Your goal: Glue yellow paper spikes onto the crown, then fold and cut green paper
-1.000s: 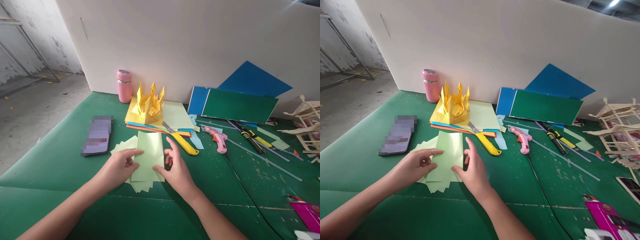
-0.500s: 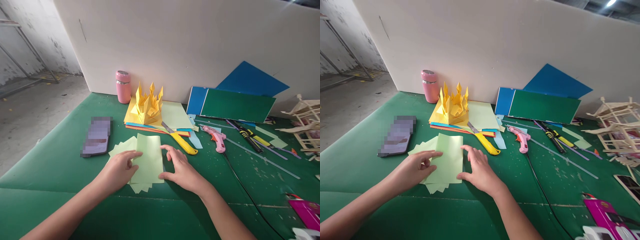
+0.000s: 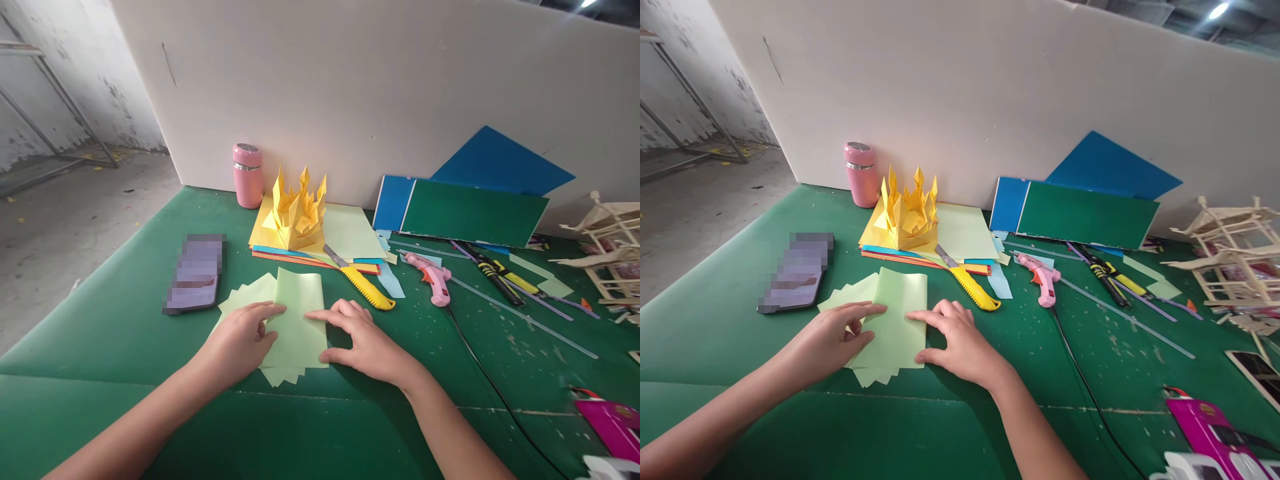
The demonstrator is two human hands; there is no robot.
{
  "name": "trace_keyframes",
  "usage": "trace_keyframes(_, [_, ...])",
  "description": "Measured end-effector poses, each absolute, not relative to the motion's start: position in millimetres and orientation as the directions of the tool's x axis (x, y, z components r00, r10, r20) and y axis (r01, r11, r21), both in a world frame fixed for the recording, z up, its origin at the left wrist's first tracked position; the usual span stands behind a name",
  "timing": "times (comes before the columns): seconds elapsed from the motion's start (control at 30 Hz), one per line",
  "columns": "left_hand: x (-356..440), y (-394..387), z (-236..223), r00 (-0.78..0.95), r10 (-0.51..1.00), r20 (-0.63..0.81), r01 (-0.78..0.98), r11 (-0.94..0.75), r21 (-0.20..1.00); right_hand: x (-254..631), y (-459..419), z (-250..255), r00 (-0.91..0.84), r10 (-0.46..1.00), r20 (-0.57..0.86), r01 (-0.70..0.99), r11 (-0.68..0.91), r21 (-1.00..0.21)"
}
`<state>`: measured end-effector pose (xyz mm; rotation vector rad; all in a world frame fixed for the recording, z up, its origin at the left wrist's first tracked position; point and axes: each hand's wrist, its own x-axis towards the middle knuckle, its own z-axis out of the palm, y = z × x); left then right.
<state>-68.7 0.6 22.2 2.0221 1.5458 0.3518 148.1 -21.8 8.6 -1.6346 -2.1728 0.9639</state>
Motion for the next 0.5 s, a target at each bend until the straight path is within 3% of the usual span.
trace_keyframes(0.2, [-68.7,1.9,21.9,0.305,0.94,-0.152,0.809,-0.171,0.562,145.2,-22.5,4.8,-0.351,0.931,-0.101,0.803,0.244,-0.543])
trace_keyframes(0.5, [-67.9,0.3,20.2,0.301,0.936,-0.182,0.829,-0.163,0.535,154.8,-16.0,-4.3,-0.164,0.984,0.071,0.857,0.177,-0.484])
